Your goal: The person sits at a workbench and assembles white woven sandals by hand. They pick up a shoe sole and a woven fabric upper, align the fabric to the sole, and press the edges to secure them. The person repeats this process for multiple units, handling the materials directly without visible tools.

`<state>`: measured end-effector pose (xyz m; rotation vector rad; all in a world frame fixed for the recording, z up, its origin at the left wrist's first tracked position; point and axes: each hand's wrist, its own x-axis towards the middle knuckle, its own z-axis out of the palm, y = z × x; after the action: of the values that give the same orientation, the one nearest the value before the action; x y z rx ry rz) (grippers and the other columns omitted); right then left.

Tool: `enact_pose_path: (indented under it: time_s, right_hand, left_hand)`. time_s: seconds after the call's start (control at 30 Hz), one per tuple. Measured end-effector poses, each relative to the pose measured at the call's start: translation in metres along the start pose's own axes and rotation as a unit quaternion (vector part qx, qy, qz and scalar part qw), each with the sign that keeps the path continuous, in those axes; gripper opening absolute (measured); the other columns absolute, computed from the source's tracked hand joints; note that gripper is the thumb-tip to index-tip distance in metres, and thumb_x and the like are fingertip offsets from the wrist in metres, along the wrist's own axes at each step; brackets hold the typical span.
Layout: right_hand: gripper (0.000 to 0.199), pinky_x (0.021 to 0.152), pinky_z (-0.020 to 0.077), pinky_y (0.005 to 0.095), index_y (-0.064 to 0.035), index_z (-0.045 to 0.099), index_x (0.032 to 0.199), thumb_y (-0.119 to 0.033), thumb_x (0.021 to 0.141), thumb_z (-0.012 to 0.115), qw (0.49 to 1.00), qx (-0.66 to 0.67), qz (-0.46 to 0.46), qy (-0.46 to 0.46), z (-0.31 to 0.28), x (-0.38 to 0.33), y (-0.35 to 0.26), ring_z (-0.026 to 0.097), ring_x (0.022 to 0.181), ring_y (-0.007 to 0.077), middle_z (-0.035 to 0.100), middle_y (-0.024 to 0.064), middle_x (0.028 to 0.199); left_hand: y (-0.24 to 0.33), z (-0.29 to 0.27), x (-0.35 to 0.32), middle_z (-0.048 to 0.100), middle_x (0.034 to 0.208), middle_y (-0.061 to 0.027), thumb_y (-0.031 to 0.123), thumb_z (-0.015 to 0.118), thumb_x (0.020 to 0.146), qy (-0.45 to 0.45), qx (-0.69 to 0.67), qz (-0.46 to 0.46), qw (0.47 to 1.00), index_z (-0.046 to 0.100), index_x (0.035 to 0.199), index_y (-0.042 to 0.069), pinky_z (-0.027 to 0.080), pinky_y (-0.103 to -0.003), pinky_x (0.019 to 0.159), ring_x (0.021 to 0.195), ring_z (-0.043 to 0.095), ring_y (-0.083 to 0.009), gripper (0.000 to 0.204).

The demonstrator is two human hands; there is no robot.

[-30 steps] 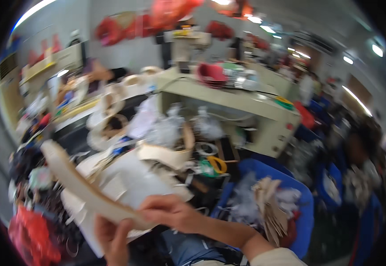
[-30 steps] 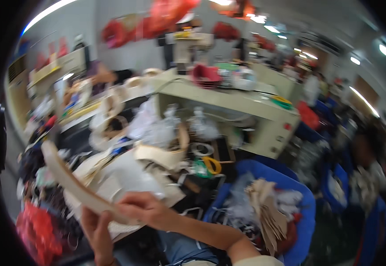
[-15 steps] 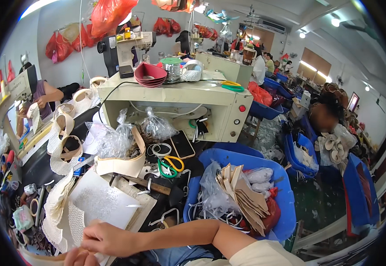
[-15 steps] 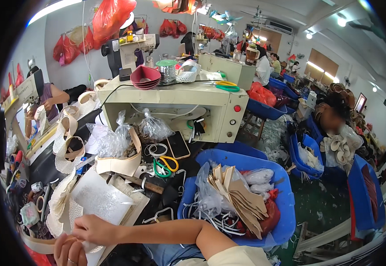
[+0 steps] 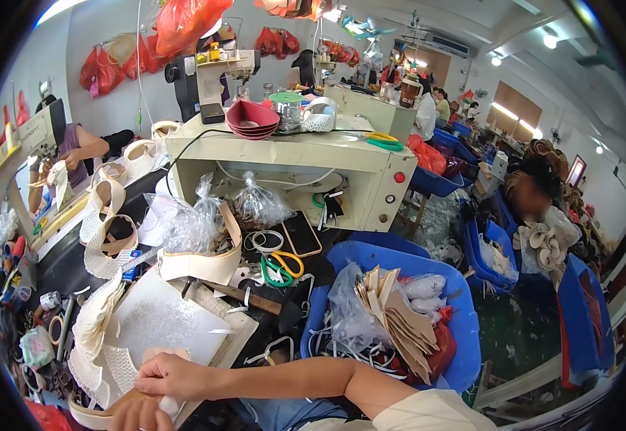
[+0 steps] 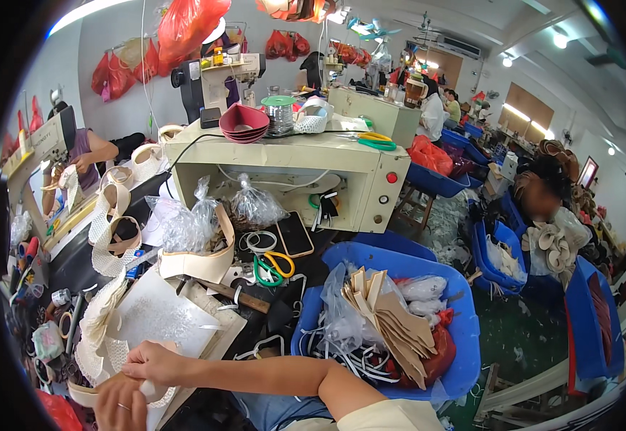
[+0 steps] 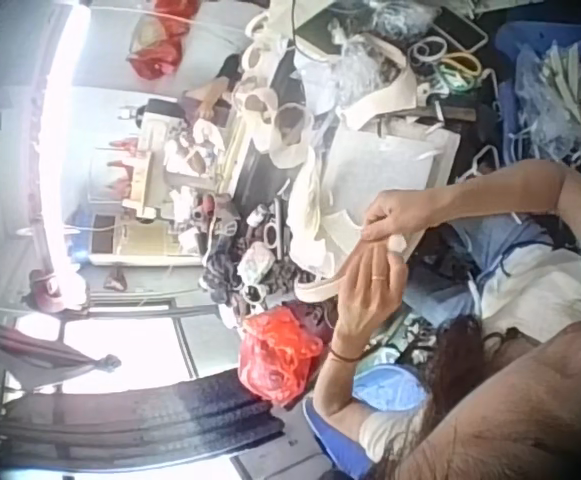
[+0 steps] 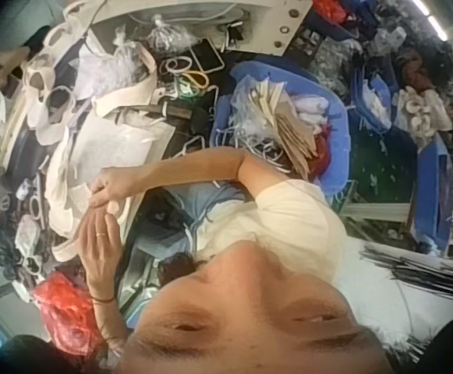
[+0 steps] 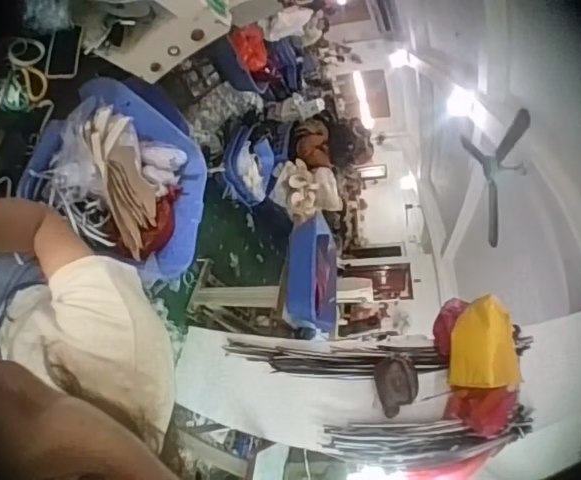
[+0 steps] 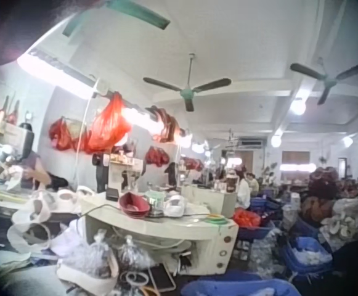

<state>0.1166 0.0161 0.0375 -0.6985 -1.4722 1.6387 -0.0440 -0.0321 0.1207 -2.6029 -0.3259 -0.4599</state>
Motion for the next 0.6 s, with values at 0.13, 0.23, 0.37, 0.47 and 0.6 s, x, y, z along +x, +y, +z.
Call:
enact_pose_path:
  time_s: [0.13, 0.23, 0.37, 0.47, 0.6]
  right_hand:
    - [0.029, 0.064, 0.0398, 0.0206, 0.0, 0.058, 0.078, -0.025, 0.091, 0.053, 0.999, -0.03, 0.04, -0.016, -0.012, 0.002, 0.019, 0.048, 0.069, 0.0048, 0.055, -0.0018, 0.07]
    - [0.024, 0.073, 0.042, 0.0235, 0.0011, 0.06, 0.087, -0.022, 0.089, 0.056, 0.998, -0.023, -0.032, 0.05, -0.006, -0.019, -0.005, 0.053, 0.079, 0.0079, 0.059, 0.0031, 0.081]
    - [0.024, 0.085, 0.0407, 0.0283, 0.0003, 0.058, 0.103, -0.017, 0.087, 0.06, 0.977, -0.056, -0.195, 0.067, 0.006, -0.036, -0.032, 0.053, 0.093, 0.0119, 0.059, 0.0074, 0.097]
    - [0.026, 0.086, 0.041, 0.0284, -0.0008, 0.056, 0.109, -0.016, 0.087, 0.06, 0.96, -0.171, -0.212, 0.07, 0.001, -0.03, -0.018, 0.053, 0.095, 0.0124, 0.059, 0.0072, 0.101]
    - [0.021, 0.074, 0.045, 0.0259, -0.0013, 0.058, 0.104, -0.007, 0.084, 0.059, 0.963, 0.002, -0.178, 0.202, -0.019, -0.045, 0.001, 0.052, 0.084, 0.0109, 0.057, 0.0013, 0.093]
  left_hand:
    - [0.011, 0.011, 0.003, 0.057, 0.102, -0.0155, -0.001, 0.056, 0.081, -0.019, 0.001, 0.036, 0.999, 0.053, 0.1, -0.002, 0.05, -0.034, 0.074, 0.09, 0.059, -0.0269, 0.019]
    - [0.006, 0.001, 0.007, 0.057, 0.097, -0.0123, 0.0, 0.058, 0.08, -0.043, -0.052, -0.065, 0.996, 0.053, 0.1, -0.002, 0.048, -0.035, 0.068, 0.081, 0.059, -0.0248, 0.021]
    - [-0.006, -0.007, -0.002, 0.057, 0.094, -0.0122, 0.0, 0.058, 0.081, -0.021, -0.127, -0.195, 0.972, 0.055, 0.097, 0.001, 0.046, -0.036, 0.059, 0.076, 0.059, -0.0234, 0.016]
    - [-0.01, 0.009, -0.03, 0.054, 0.076, -0.0095, 0.005, 0.06, 0.079, 0.028, -0.137, -0.366, 0.92, 0.053, 0.085, 0.003, 0.043, -0.028, 0.068, 0.07, 0.055, -0.0205, 0.009]
    - [-0.04, 0.027, 0.005, 0.058, 0.079, -0.0078, 0.003, 0.054, 0.087, 0.325, -0.184, -0.495, 0.785, 0.055, 0.085, -0.001, 0.044, -0.026, 0.065, 0.071, 0.054, -0.0125, 0.005]
